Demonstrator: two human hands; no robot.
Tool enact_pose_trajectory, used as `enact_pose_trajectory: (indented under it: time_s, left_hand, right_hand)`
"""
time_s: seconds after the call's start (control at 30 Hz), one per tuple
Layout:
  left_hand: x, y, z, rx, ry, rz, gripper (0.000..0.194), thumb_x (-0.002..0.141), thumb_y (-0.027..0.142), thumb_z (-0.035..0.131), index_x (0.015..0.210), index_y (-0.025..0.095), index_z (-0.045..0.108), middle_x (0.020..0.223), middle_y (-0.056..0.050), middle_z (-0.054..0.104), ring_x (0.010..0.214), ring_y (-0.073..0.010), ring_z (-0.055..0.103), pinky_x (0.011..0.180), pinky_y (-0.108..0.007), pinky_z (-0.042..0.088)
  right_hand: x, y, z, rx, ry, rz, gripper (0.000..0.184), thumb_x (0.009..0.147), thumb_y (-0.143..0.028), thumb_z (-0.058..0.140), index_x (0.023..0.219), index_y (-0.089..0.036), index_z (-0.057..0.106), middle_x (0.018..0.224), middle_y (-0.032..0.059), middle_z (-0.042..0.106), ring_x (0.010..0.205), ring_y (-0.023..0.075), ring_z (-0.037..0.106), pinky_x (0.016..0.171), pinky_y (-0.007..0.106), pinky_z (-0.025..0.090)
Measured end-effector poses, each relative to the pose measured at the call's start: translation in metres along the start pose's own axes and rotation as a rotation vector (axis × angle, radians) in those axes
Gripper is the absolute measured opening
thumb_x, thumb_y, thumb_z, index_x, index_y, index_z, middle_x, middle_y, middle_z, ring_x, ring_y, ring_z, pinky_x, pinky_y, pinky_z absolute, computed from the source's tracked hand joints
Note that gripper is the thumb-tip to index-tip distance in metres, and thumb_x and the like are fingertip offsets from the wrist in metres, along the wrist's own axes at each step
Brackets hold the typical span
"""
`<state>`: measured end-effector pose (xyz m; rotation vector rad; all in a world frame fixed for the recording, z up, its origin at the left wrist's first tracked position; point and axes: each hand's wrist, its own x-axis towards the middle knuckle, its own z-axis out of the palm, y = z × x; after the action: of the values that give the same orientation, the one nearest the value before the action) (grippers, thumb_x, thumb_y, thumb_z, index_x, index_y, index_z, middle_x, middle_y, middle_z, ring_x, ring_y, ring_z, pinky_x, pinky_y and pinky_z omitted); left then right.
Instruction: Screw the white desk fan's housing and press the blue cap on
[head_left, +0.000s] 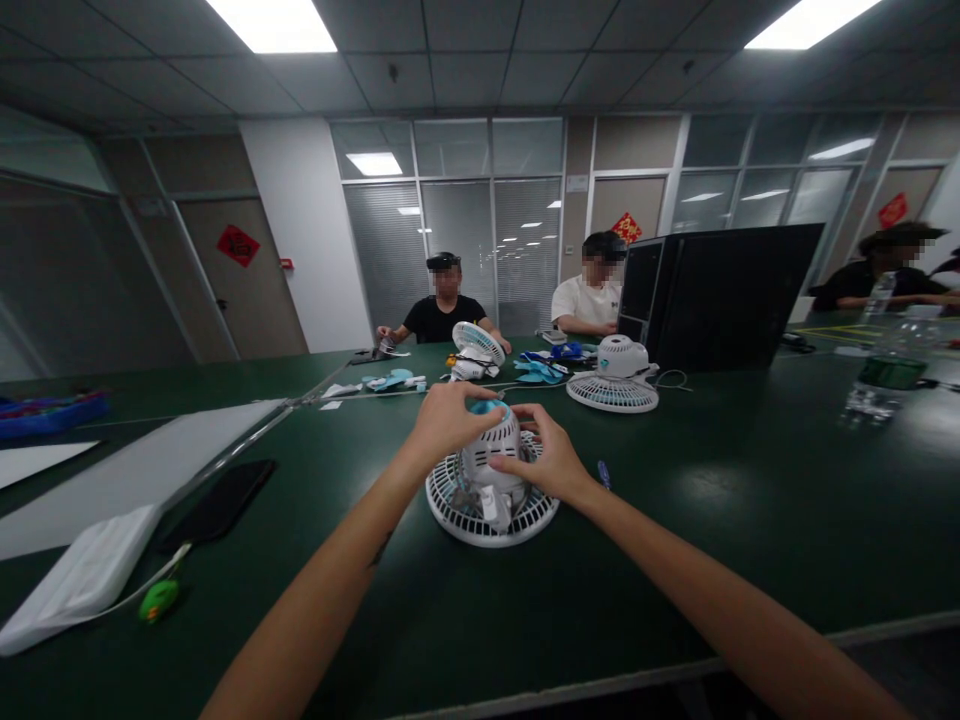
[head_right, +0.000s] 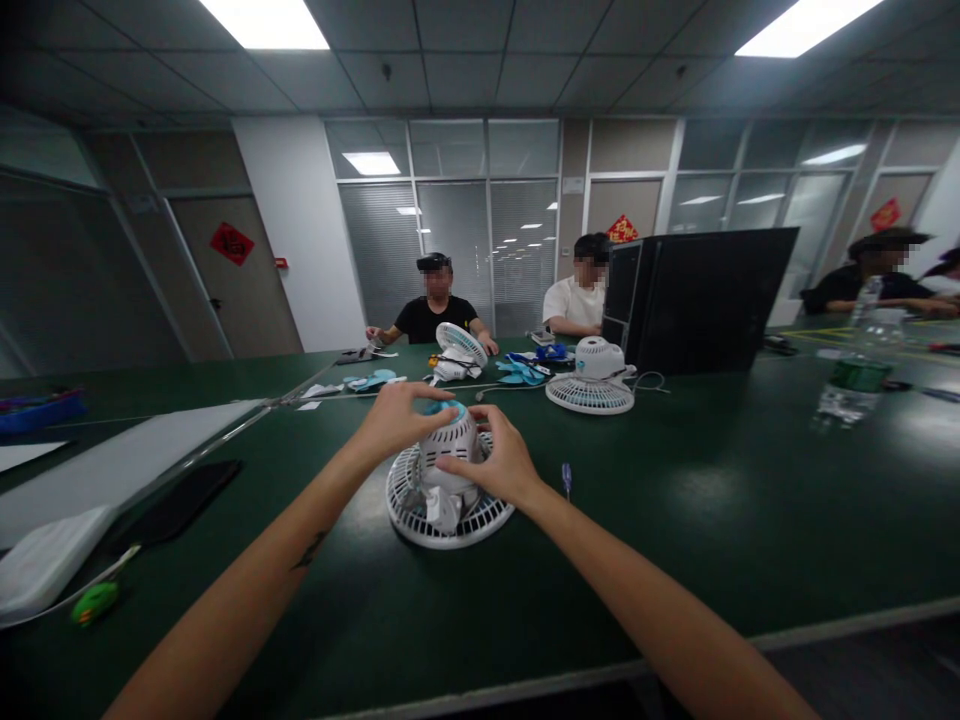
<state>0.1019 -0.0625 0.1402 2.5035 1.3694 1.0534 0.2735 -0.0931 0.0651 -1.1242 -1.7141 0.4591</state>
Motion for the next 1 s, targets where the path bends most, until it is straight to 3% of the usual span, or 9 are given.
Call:
enact_pose_trajectory:
  time_s: [0.17,0.37,0.6,0.8,0.9,1.0]
  left_hand:
    - [0.002,-0.009,0.000,-0.145,-0.080,0.040,0.035,0.076,0.033,0.064,0.107,0.020,0.076,0.108,-0.008,0.076,0.105,-0.0280,0.068,0.099,-0.041,0.048]
    - [0.010,-0.027,0.007,-0.455,-0.260,0.154,0.038,0.078,0.019,0.054,0.111,0.021,0.073,0.115,-0.005,0.073,0.115,-0.0268,0.063,0.106,-0.047,0.043]
    - [0.011,-0.035,0.008,-0.745,-0.405,0.175,0.030,0.084,0.021,0.053,0.104,0.026,0.074,0.120,-0.004,0.071,0.116,-0.0248,0.063,0.105,-0.047,0.045]
    - [0.010,-0.037,0.009,-0.747,-0.436,0.133,0.030,0.085,0.021,0.051,0.104,0.028,0.074,0.127,-0.001,0.067,0.127,-0.0248,0.055,0.115,-0.048,0.033]
    - [0.012,-0.040,0.012,-0.819,-0.436,0.116,0.029,0.085,0.027,0.055,0.108,0.026,0.073,0.126,-0.005,0.068,0.129,-0.0273,0.053,0.113,-0.050,0.034]
    - [0.014,-0.046,0.015,-0.975,-0.344,0.084,0.040,0.082,0.035,0.059,0.119,0.021,0.068,0.129,-0.012,0.065,0.131,-0.0314,0.051,0.111,-0.053,0.035]
  right_hand:
    - [0.000,-0.001,-0.001,0.008,-0.009,-0.015,0.068,0.062,-0.049,0.082,0.116,-0.022,0.051,0.122,0.0099,0.060,0.112,0.0269,0.060,0.096,0.047,0.048]
    - [0.000,-0.003,-0.003,0.007,-0.007,0.008,0.068,0.061,-0.048,0.082,0.116,-0.022,0.050,0.124,0.0111,0.059,0.112,0.0283,0.060,0.096,0.048,0.048]
    - [0.002,-0.001,-0.005,0.022,-0.035,0.011,0.069,0.062,-0.046,0.081,0.117,-0.019,0.049,0.123,0.0130,0.059,0.112,0.0277,0.060,0.095,0.045,0.049]
    - [0.001,0.000,-0.005,0.022,-0.041,0.010,0.071,0.062,-0.048,0.082,0.117,-0.020,0.048,0.124,0.0125,0.058,0.112,0.0276,0.060,0.096,0.046,0.048]
    - [0.005,0.004,-0.005,0.051,-0.056,0.005,0.071,0.063,-0.049,0.081,0.119,-0.022,0.046,0.127,0.0124,0.056,0.115,0.0278,0.059,0.098,0.047,0.047]
    - [0.015,0.009,-0.002,0.164,-0.062,0.045,0.066,0.074,-0.053,0.071,0.124,-0.022,0.042,0.134,0.0151,0.052,0.121,0.0271,0.056,0.101,0.046,0.045]
